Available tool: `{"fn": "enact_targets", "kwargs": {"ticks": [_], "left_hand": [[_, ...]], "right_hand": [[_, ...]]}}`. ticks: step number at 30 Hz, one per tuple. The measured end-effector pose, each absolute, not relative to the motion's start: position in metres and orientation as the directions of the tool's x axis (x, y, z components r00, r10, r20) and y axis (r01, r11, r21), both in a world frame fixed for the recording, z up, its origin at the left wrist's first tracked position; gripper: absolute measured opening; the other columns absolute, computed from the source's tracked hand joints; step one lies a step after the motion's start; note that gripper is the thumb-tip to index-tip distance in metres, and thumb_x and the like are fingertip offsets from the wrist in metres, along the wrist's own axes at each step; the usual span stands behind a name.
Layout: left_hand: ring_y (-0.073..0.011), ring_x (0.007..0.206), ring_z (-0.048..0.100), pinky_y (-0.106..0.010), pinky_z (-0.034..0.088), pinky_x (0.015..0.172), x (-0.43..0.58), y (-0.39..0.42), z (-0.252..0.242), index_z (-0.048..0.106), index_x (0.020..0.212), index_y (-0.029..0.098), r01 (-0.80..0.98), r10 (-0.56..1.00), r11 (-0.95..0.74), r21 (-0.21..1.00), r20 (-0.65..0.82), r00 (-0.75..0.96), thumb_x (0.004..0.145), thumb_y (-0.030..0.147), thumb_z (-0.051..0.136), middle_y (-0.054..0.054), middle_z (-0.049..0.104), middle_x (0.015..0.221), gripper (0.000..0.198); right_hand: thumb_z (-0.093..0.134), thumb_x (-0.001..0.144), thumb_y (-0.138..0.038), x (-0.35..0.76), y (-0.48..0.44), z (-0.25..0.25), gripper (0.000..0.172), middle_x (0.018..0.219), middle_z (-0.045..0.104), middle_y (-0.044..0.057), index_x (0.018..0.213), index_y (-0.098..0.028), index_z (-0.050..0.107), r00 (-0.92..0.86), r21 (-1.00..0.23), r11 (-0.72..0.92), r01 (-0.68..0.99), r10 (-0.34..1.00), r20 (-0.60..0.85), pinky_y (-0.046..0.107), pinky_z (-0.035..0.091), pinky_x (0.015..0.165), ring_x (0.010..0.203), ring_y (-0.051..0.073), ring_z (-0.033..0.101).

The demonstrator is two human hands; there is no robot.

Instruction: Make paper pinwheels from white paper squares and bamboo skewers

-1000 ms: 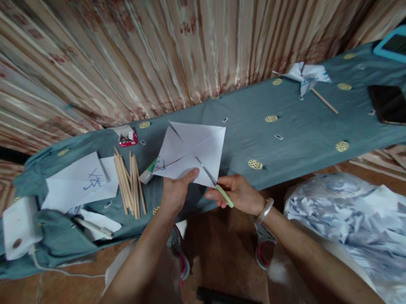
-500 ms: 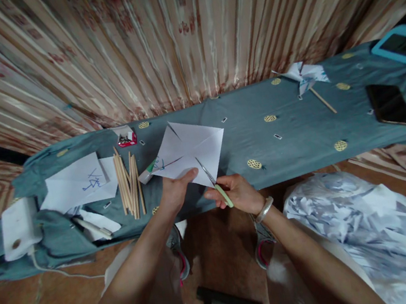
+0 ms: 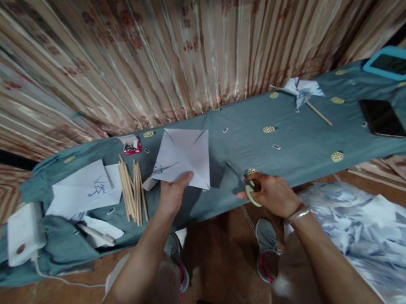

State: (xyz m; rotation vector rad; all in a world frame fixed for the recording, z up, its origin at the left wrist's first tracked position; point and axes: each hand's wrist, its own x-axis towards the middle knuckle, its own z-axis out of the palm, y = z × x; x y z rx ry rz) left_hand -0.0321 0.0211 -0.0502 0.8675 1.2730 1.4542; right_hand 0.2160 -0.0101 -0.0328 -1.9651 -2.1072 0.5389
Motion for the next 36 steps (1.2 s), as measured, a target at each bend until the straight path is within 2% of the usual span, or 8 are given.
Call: {"fn": "enact_targets", "kwargs": {"ticks": [7, 15, 19, 22, 25, 28, 31, 36], "left_hand": [[-0.0260, 0.094, 0.065, -0.043, 0.047, 0.094, -0.016, 0.017, -0.063, 0.065, 0.092, 0.016, -0.182, 0.970, 0.127, 0.975, -0.161, -0.184, 0.054, 0.021, 0.077, -0.009, 0.071, 0.097, 0.040], [-0.0253, 0.091, 0.066, -0.041, 0.053, 0.085, -0.003, 0.022, -0.070, 0.064, 0.088, 0.014, -0.138, 0.988, 0.153, 0.978, -0.155, -0.002, 0.053, 0.022, 0.080, -0.009, 0.071, 0.094, 0.040], [-0.0219, 0.079, 0.066, -0.035, 0.056, 0.064, -0.017, 0.019, -0.066, 0.054, 0.118, 0.017, -0.084, 0.980, 0.197, 0.977, -0.196, 0.019, 0.059, 0.031, 0.079, -0.009, 0.068, 0.100, 0.066], [-0.0210, 0.088, 0.063, -0.033, 0.054, 0.069, -0.039, 0.014, -0.061, 0.036, 0.139, 0.023, 0.127, 0.994, 0.071, 0.989, -0.060, -0.089, 0.070, 0.030, 0.073, -0.011, 0.062, 0.117, 0.079], [-0.0236, 0.103, 0.057, -0.040, 0.050, 0.084, -0.055, 0.011, -0.057, 0.028, 0.144, 0.023, 0.460, 0.970, -0.139, 0.877, 0.215, -0.116, 0.077, 0.027, 0.066, -0.014, 0.053, 0.133, 0.078], [-0.0268, 0.113, 0.050, -0.046, 0.041, 0.097, -0.055, 0.008, -0.054, 0.045, 0.136, 0.022, 0.701, 0.927, -0.289, 0.652, 0.375, 0.034, 0.084, 0.024, 0.057, -0.012, 0.053, 0.132, 0.053], [-0.0272, 0.114, 0.048, -0.046, 0.040, 0.095, -0.042, 0.007, -0.055, 0.060, 0.121, 0.021, 0.777, 0.922, -0.368, 0.512, 0.312, 0.231, 0.088, 0.017, 0.048, -0.010, 0.059, 0.126, 0.036], [-0.0278, 0.119, 0.044, -0.047, 0.038, 0.096, -0.026, 0.012, -0.063, 0.059, 0.121, 0.018, 0.787, 0.898, -0.439, 0.433, 0.195, 0.394, 0.091, 0.018, 0.045, -0.010, 0.058, 0.131, 0.034]], "right_hand": [[0.059, 0.082, -0.041, 0.230, 0.013, -0.038, 0.040, 0.088, 0.075, 0.014, 0.112, -0.015, 0.062, 0.133, -0.129, -0.133, 0.983, 0.991, -0.006, 0.034, 0.048, 0.066, 0.083, 0.031, 0.071], [0.057, 0.083, -0.041, 0.217, 0.041, -0.037, 0.039, 0.090, 0.073, 0.017, 0.111, -0.014, 0.063, 0.229, -0.076, -0.225, 0.971, 0.972, 0.045, 0.036, 0.047, 0.068, 0.084, 0.031, 0.070], [0.058, 0.080, -0.042, 0.219, 0.051, -0.040, 0.041, 0.093, 0.072, 0.017, 0.110, -0.013, 0.064, 0.220, -0.097, -0.209, 0.973, 0.968, 0.118, 0.036, 0.047, 0.072, 0.087, 0.031, 0.067], [0.061, 0.078, -0.041, 0.222, 0.055, -0.043, 0.044, 0.095, 0.070, 0.016, 0.110, -0.012, 0.064, 0.214, -0.108, -0.198, 0.974, 0.964, 0.157, 0.036, 0.047, 0.075, 0.092, 0.031, 0.064], [0.063, 0.075, -0.040, 0.224, 0.057, -0.046, 0.046, 0.097, 0.069, 0.016, 0.112, -0.012, 0.064, 0.223, -0.126, -0.204, 0.971, 0.961, 0.162, 0.038, 0.047, 0.078, 0.094, 0.032, 0.063], [0.065, 0.073, -0.040, 0.228, 0.057, -0.050, 0.048, 0.099, 0.068, 0.017, 0.113, -0.013, 0.065, 0.223, -0.153, -0.198, 0.968, 0.960, 0.169, 0.039, 0.047, 0.079, 0.094, 0.033, 0.063], [0.067, 0.072, -0.041, 0.234, 0.057, -0.055, 0.044, 0.102, 0.068, 0.017, 0.106, -0.014, 0.068, 0.210, -0.188, -0.176, 0.966, 0.960, 0.183, 0.042, 0.048, 0.081, 0.094, 0.034, 0.062], [0.058, 0.080, -0.036, 0.224, 0.059, -0.058, 0.029, 0.104, 0.069, 0.017, 0.096, -0.014, 0.069, 0.165, -0.311, -0.052, 0.949, 0.923, 0.348, 0.045, 0.046, 0.085, 0.096, 0.033, 0.061]]}}
